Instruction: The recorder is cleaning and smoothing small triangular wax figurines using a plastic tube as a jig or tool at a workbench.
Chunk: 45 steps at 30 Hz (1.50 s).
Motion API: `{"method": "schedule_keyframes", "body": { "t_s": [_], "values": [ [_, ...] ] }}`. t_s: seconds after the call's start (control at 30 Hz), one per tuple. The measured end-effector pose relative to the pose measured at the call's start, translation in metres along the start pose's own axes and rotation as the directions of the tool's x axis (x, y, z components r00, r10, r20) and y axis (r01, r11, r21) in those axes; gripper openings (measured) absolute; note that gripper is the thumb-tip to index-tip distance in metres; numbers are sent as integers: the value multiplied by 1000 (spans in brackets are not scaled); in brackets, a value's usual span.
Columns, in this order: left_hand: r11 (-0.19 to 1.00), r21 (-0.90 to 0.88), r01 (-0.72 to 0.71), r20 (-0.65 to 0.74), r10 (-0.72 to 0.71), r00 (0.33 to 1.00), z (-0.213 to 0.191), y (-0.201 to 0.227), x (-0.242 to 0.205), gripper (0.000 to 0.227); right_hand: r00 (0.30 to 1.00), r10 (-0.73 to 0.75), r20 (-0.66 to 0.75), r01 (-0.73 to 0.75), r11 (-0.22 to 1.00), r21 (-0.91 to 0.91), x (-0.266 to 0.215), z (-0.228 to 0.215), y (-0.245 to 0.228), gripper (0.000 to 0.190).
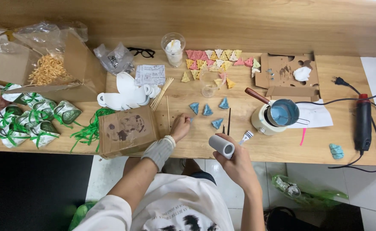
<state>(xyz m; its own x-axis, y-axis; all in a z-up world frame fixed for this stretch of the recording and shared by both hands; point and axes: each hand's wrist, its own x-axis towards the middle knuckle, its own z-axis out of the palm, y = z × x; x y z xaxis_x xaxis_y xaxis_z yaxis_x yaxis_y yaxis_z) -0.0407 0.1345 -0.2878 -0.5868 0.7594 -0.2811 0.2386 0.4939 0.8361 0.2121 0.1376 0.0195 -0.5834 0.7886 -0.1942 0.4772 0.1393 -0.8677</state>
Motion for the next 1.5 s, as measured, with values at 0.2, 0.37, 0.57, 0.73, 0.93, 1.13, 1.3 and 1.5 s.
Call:
{"method": "schedule_keyframes", "body": {
  "t_s": [0.2, 0.37, 0.57, 0.73, 0.93, 1.13, 1.3, 1.5],
  "values": [
    [929, 354, -108, -70, 142, 987, -17, 26, -3, 21, 997, 73, 11, -73, 997, -19, 14, -3, 6, 46],
    [871, 434, -230, -98, 300, 949, -27, 61, 5, 65, 997, 78, 23, -78, 997, -14, 19, -3, 5, 46],
    [879, 471, -70, -116, 140, 983, -9, 78, 18, 70, 999, 39, -8, -39, 999, 28, 19, -8, 4, 47],
    [921, 355, -160, -129, 218, 967, -16, 92, -1, 63, 995, 101, -11, -101, 995, -6, 16, -15, -13, 48],
    [920, -135, -367, -44, 365, 930, -68, 175, -104, 60, 992, -96, -83, 96, 995, -3, 19, -7, -32, 48],
    [847, -136, -514, -73, 508, 858, -126, 220, -175, 62, 965, -253, 70, 257, 965, -59, -4, -9, -67, 51],
    [833, -84, -547, -52, 545, 837, -154, 233, -197, 65, 977, -207, -54, 200, 973, -116, -15, -13, -92, 52],
    [814, -67, -577, -86, 571, 816, -165, 236, -206, 66, 943, -332, -8, 329, 937, -114, -24, -12, -103, 51]
  ]
}}
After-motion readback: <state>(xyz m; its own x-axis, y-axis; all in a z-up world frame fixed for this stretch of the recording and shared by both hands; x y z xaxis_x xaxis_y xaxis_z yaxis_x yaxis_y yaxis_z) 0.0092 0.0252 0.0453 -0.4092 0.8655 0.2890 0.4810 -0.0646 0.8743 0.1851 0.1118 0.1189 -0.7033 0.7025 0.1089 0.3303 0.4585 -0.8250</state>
